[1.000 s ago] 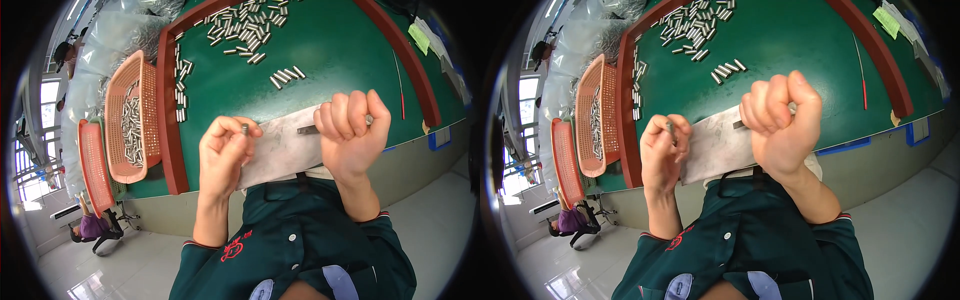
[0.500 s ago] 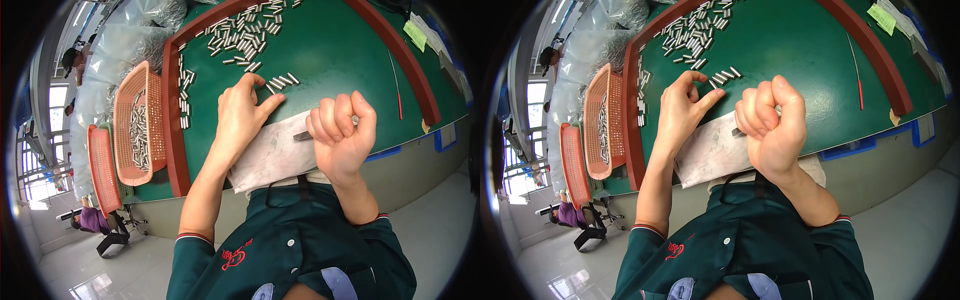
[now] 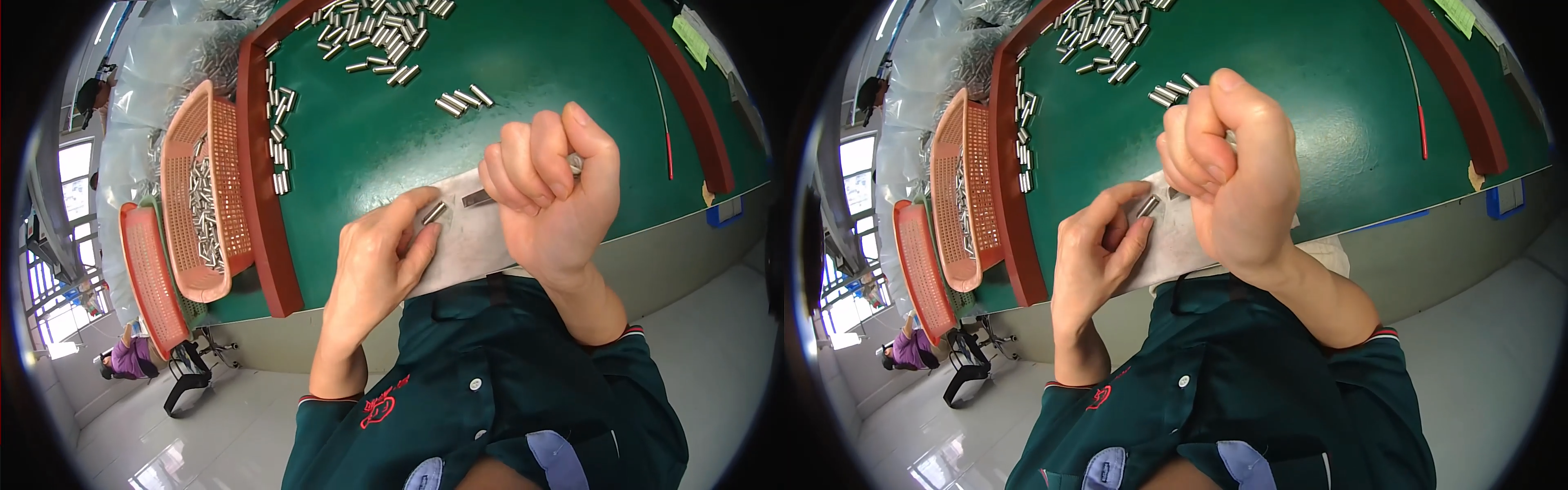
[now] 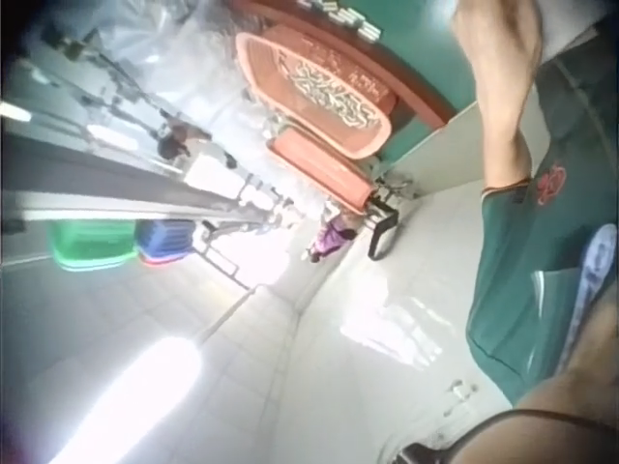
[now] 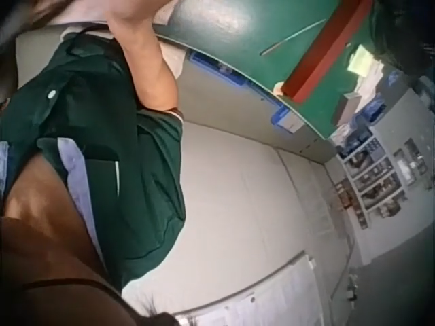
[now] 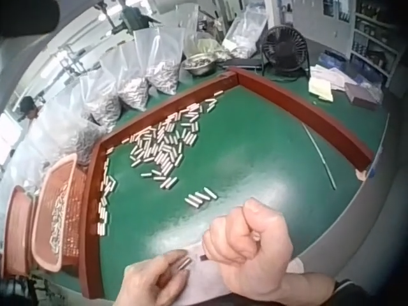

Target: The recorder picks up small cylindrical metal components and uses a small tool to inspect or clean them at a factory workbench.

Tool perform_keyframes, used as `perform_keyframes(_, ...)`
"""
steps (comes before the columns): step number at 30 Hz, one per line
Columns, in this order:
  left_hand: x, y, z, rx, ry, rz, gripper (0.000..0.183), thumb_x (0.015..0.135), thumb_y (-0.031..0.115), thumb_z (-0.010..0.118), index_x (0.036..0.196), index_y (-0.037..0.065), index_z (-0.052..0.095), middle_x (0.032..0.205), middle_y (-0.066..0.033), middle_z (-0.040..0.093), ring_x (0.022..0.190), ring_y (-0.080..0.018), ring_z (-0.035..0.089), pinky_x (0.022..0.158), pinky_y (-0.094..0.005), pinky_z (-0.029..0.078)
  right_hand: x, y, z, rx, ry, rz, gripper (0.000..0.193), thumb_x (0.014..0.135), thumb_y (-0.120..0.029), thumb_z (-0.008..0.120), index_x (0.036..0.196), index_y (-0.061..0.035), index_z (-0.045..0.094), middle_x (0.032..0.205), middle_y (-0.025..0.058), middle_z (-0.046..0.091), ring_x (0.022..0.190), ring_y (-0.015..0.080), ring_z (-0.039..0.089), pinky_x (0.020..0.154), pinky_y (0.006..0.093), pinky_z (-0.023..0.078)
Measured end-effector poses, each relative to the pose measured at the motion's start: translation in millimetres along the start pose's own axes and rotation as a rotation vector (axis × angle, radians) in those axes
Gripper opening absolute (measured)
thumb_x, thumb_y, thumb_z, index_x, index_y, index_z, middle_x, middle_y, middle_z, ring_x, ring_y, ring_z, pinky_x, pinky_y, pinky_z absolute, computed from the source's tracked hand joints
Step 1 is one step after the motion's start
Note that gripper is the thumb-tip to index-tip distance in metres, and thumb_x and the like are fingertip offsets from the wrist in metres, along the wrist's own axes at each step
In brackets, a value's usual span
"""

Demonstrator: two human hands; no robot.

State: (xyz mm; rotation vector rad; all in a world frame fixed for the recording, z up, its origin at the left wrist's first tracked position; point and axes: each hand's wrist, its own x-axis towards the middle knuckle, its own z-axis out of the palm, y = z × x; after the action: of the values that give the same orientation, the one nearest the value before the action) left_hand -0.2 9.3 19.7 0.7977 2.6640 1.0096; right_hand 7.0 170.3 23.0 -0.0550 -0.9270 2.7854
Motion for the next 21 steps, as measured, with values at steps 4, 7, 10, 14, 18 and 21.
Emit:
perform_keyframes(4,-3.6,-2.2,5.4,0.060,0.141,-0.078,0.019,0.066,0.003,0.069,0.082,0.002,0.058,0.051,-0.0060,0.045,0.043,-0.0180,0.044,0.043,-0.0293,0.035,3.9,7.0,3.8,-0.043,0.013,0.026,0.042,0.088,-0.025,0.028,0.047,-0.0141,0.024,0.041,-0.0032,0.024,0.039,0.0076,0.015,0.040,0.0240,0.016)
perform_keyframes(7,-6.0,-6.0,14.2,0.006,0.270,0.010,0.010,0.066,0.000,0.068,0.070,0.002,0.058,0.053,-0.0065,0.048,0.045,-0.0190,0.046,0.043,-0.0290,0.036,5.2,12.2,4.4,0.000,-0.055,0.015,0.041,0.088,-0.020,0.032,0.049,-0.0104,0.025,0.043,-0.0026,0.024,0.041,0.0068,0.018,0.039,0.0238,0.016)
perform_keyframes(10,-7.0,-10.6,14.8,-0.014,0.275,0.048,0.010,0.066,0.000,0.068,0.071,0.002,0.059,0.054,-0.0073,0.049,0.045,-0.0205,0.047,0.043,-0.0295,0.037,5.0,15.3,5.0,-0.034,-0.036,0.031,0.041,0.087,-0.020,0.033,0.048,-0.0103,0.024,0.043,-0.0029,0.023,0.041,0.0064,0.018,0.039,0.0236,0.016)
perform_keyframes(14,-5.2,-11.6,16.7,-0.020,0.278,0.051,0.010,0.066,0.000,0.068,0.071,0.002,0.059,0.055,-0.0078,0.049,0.046,-0.0217,0.047,0.044,-0.0299,0.037,5.6,15.5,4.4,-0.092,-0.039,0.080,0.042,0.088,-0.025,0.028,0.047,-0.0134,0.024,0.041,-0.0026,0.024,0.040,0.0080,0.015,0.040,0.0246,0.016)
perform_keyframes(18,-5.2,-11.9,16.4,-0.034,0.280,0.035,0.010,0.066,0.000,0.068,0.071,0.002,0.059,0.055,-0.0078,0.049,0.046,-0.0219,0.047,0.044,-0.0302,0.037,5.4,15.8,7.0,-0.094,-0.025,0.085,0.042,0.088,-0.025,0.028,0.047,-0.0134,0.023,0.041,-0.0025,0.023,0.040,0.0081,0.015,0.040,0.0249,0.016)
perform_keyframes(21,-4.9,-11.8,16.1,-0.034,0.282,0.043,0.010,0.066,0.000,0.068,0.071,0.002,0.059,0.055,-0.0078,0.049,0.046,-0.0220,0.047,0.044,-0.0304,0.037,5.5,16.8,7.6,-0.106,-0.025,0.078,0.042,0.088,-0.025,0.028,0.047,-0.0133,0.023,0.041,-0.0025,0.023,0.040,0.0081,0.015,0.040,0.0250,0.016)
